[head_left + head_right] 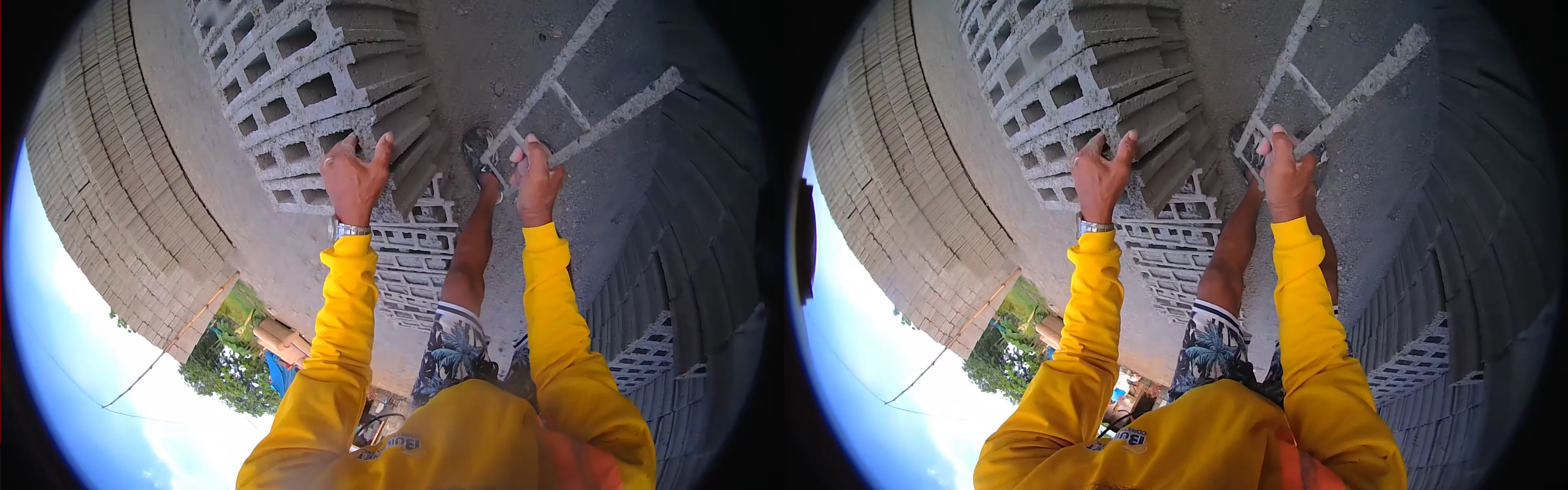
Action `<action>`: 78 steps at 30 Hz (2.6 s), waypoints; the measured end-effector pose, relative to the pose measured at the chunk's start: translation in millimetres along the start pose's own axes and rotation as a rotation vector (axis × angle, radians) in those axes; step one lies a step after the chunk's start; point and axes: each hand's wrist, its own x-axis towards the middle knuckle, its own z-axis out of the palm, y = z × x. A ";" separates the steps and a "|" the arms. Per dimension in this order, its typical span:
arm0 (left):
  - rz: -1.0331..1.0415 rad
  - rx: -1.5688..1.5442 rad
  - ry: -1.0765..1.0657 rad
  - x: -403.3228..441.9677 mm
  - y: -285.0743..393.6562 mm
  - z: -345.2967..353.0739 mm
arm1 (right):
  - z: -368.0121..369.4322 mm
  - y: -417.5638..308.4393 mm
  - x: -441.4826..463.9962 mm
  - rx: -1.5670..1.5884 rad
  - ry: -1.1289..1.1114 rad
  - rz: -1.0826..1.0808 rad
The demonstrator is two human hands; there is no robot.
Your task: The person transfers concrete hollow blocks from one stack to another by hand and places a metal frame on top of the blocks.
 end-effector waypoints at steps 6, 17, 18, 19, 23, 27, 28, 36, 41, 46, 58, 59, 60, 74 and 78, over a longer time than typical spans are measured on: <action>-0.211 0.038 -0.111 19.4 3.4 28.4 | 2.9 -41.1 1.9 0.107 -0.078 -0.054; -0.370 -0.291 -0.181 19.3 -5.7 29.3 | 79.1 -58.2 48.6 0.200 -0.117 -0.023; -0.371 -0.304 -0.179 16.5 -8.0 30.5 | 85.8 -61.0 52.2 0.180 -0.118 -0.024; -0.393 -0.292 -0.186 18.2 4.6 21.4 | 92.0 -62.7 54.0 0.178 -0.135 -0.050; -0.315 -0.306 -0.021 2.2 -14.0 44.2 | 109.0 -61.6 67.9 0.188 -0.183 -0.107; -0.319 -0.173 -0.151 17.3 4.6 27.6 | 119.7 -56.9 71.4 0.163 -0.100 -0.039; -0.306 -0.077 -0.224 18.3 4.7 20.8 | 118.4 -54.6 71.4 0.173 -0.105 -0.032; -0.423 -0.549 -0.069 -23.9 -10.8 46.4 | 110.6 -61.0 65.6 0.111 -0.065 -0.088; -0.451 -0.512 -0.128 -17.1 -9.2 34.0 | 117.1 -60.0 55.2 0.129 -0.134 -0.100; -0.558 -0.704 -0.223 -3.7 8.5 -1.6 | 123.5 -62.0 59.7 0.099 -0.181 -0.215; -0.506 -0.635 -0.252 -2.9 8.4 -8.0 | 121.1 -50.4 82.1 0.025 -0.205 -0.217; -0.423 -0.530 -0.216 -3.4 9.5 -2.0 | 115.6 -57.8 79.5 0.109 -0.167 -0.106; -0.346 -0.419 -0.174 -4.0 10.7 3.7 | 109.9 -62.6 79.7 0.099 -0.143 -0.116; 0.030 -0.096 0.143 89.0 26.0 -22.4 | 104.5 -138.7 13.8 -0.074 -0.150 -0.301; -0.229 -0.204 -0.003 105.7 24.2 6.2 | 127.8 -172.7 -7.4 -0.159 -0.324 -0.511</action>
